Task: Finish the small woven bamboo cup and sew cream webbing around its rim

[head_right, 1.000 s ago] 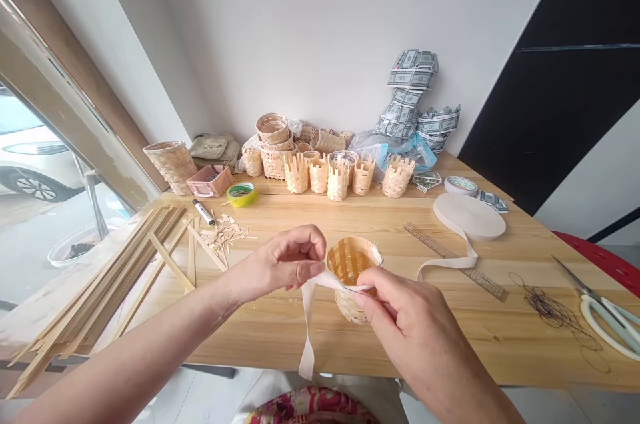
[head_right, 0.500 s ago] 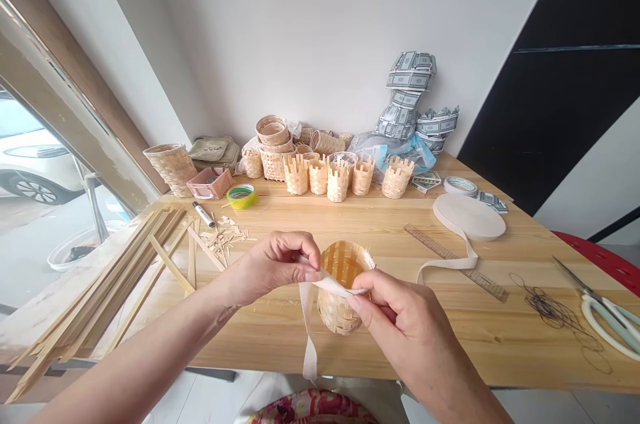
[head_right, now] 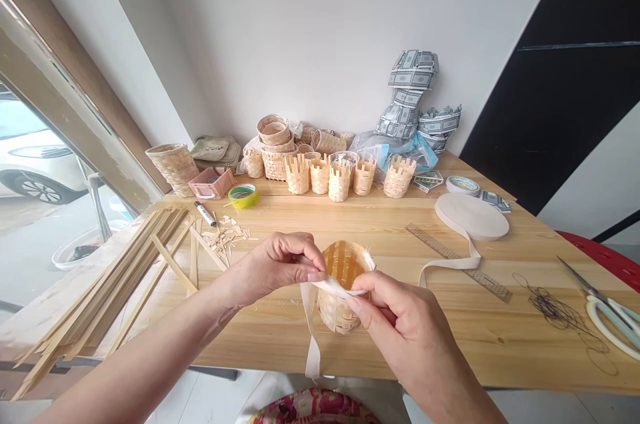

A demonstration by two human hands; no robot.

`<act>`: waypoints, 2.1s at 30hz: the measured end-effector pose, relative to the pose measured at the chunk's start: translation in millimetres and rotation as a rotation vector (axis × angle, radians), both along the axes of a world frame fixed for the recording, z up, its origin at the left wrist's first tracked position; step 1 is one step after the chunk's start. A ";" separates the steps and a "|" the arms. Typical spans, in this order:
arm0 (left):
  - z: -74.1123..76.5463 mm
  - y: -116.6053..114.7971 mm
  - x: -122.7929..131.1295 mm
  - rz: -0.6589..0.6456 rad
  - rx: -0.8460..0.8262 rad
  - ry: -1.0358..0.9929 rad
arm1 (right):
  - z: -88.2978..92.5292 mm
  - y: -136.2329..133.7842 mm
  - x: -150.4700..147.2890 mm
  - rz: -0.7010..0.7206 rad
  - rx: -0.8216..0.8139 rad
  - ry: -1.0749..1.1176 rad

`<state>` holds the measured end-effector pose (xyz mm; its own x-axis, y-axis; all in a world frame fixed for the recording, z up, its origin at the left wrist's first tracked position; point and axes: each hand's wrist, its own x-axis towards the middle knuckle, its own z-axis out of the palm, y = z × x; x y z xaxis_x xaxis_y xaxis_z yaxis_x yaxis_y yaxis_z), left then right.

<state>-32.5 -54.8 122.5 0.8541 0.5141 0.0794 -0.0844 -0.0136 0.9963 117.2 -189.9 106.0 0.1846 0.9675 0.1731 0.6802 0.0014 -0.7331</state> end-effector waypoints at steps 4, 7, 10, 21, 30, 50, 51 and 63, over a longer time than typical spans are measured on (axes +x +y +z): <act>-0.4 2.3 -0.8 -0.018 0.076 0.014 | -2.4 -0.2 -0.9 -0.016 0.050 -0.017; 4.3 4.8 -3.2 -0.055 0.288 0.070 | -2.7 -0.1 -1.9 -0.032 0.089 -0.035; 11.0 5.1 -6.2 -0.105 0.615 0.144 | -2.6 0.7 -2.8 -0.035 0.108 -0.050; -6.6 1.0 -7.0 -0.074 1.259 0.251 | -26.2 11.4 -1.9 -0.054 0.145 -0.109; -23.9 7.4 -11.3 -0.211 1.018 0.245 | -56.8 17.3 -2.1 -0.008 0.203 -0.091; -57.6 -8.2 2.7 -0.282 0.900 0.129 | -81.6 1.9 -3.3 -0.046 0.085 0.127; -59.0 -8.0 2.7 -0.284 0.886 0.125 | -81.3 1.7 -3.3 -0.044 0.088 0.127; -77.3 -10.3 5.9 -0.179 0.890 0.113 | -83.0 2.8 0.2 -0.062 0.038 0.094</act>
